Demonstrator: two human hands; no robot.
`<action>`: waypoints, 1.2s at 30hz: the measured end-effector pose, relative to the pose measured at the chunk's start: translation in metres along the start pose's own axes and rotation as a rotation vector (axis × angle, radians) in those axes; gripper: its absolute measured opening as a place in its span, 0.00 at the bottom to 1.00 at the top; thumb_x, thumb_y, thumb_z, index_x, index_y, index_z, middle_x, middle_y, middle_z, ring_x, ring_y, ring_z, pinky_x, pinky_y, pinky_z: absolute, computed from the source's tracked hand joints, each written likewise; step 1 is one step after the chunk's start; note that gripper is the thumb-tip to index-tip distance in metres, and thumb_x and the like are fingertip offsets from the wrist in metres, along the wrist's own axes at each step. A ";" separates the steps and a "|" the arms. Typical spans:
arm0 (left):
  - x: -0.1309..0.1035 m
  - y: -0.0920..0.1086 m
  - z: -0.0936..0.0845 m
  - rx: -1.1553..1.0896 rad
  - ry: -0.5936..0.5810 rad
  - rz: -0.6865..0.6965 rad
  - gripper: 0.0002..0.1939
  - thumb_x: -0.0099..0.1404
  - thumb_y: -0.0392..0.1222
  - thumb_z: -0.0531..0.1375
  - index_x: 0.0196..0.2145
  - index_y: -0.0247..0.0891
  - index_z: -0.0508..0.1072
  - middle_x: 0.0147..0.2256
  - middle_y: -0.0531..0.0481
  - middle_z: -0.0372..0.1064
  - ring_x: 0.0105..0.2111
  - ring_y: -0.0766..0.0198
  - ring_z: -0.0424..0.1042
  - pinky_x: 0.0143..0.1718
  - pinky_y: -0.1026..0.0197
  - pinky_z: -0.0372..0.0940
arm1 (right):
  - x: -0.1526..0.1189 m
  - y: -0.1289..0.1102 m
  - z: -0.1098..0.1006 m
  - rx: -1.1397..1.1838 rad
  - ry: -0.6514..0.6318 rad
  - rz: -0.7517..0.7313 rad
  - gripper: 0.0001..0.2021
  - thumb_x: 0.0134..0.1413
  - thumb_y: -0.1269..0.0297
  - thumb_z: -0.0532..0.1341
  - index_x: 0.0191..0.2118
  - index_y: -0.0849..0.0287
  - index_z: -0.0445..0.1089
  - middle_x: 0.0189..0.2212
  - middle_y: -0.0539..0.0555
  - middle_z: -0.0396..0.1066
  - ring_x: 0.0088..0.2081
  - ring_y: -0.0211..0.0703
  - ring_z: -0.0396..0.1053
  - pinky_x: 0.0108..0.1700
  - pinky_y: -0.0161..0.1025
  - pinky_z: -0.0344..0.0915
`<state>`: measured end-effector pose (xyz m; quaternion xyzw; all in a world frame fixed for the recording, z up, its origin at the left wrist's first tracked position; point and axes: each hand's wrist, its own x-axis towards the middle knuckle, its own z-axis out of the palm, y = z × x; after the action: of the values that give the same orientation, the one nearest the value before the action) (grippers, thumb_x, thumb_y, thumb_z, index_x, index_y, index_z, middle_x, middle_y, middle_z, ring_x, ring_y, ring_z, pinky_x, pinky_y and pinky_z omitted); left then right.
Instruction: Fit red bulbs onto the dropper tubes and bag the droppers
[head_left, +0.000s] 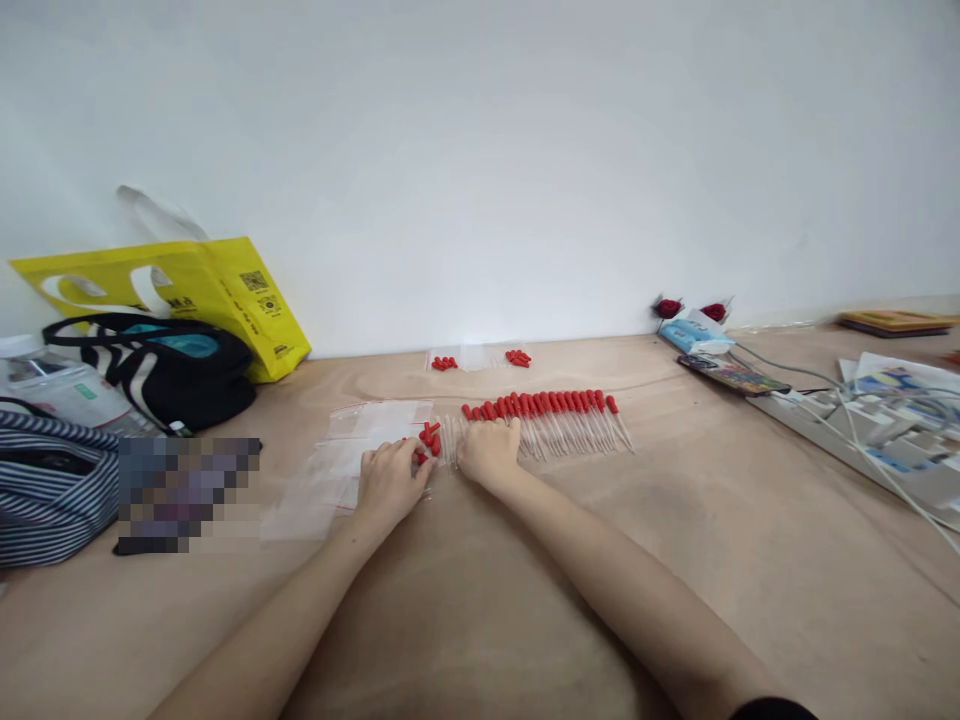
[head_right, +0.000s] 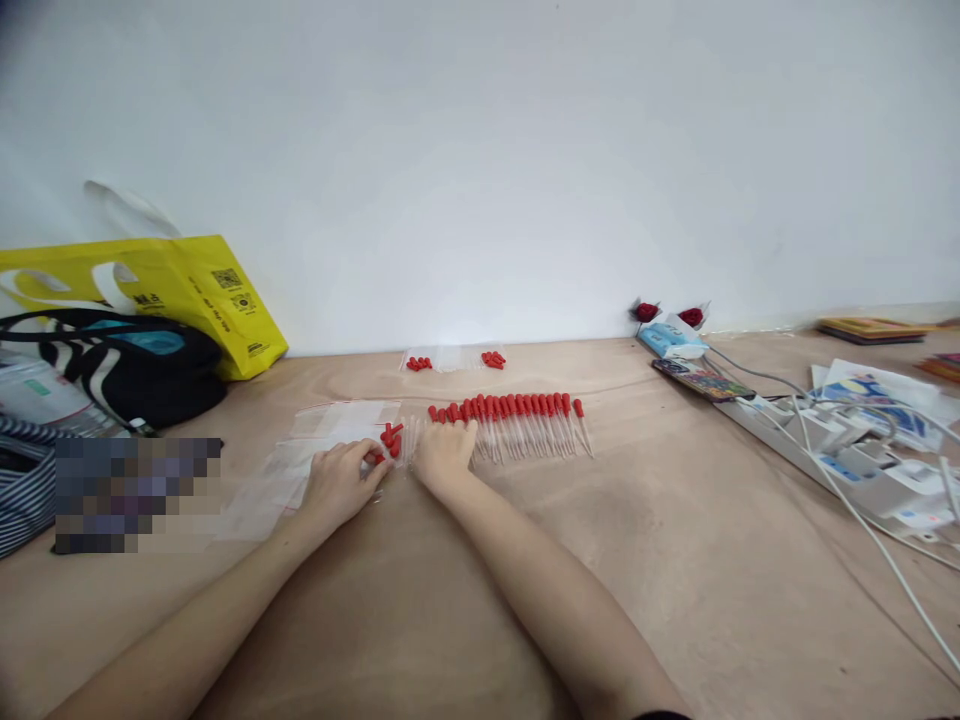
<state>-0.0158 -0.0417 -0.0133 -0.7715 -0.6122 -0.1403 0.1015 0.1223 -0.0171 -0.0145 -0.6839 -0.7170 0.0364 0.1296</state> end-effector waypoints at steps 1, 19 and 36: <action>0.000 0.000 0.000 0.000 0.001 -0.014 0.05 0.58 0.42 0.55 0.29 0.39 0.67 0.30 0.49 0.72 0.34 0.54 0.69 0.32 0.57 0.54 | 0.001 -0.003 0.000 -0.017 -0.018 -0.001 0.11 0.49 0.67 0.54 0.35 0.64 0.71 0.35 0.63 0.72 0.39 0.50 0.66 0.43 0.47 0.46; -0.034 0.046 0.004 -0.575 -0.062 0.505 0.14 0.60 0.31 0.49 0.39 0.37 0.71 0.37 0.45 0.66 0.36 0.61 0.66 0.38 0.58 0.63 | -0.072 0.139 0.000 0.285 0.305 -0.531 0.15 0.57 0.74 0.47 0.48 0.61 0.60 0.35 0.57 0.69 0.35 0.42 0.63 0.40 0.40 0.53; -0.031 0.044 0.017 -0.586 -0.042 0.296 0.07 0.64 0.41 0.50 0.34 0.41 0.67 0.31 0.53 0.70 0.33 0.61 0.67 0.38 0.55 0.55 | -0.097 0.111 -0.004 0.427 0.274 -0.578 0.09 0.56 0.71 0.49 0.36 0.60 0.66 0.26 0.51 0.68 0.28 0.37 0.62 0.38 0.39 0.50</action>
<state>0.0222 -0.0750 -0.0396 -0.8511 -0.4290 -0.2783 -0.1185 0.2337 -0.1070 -0.0489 -0.4099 -0.8325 0.0551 0.3686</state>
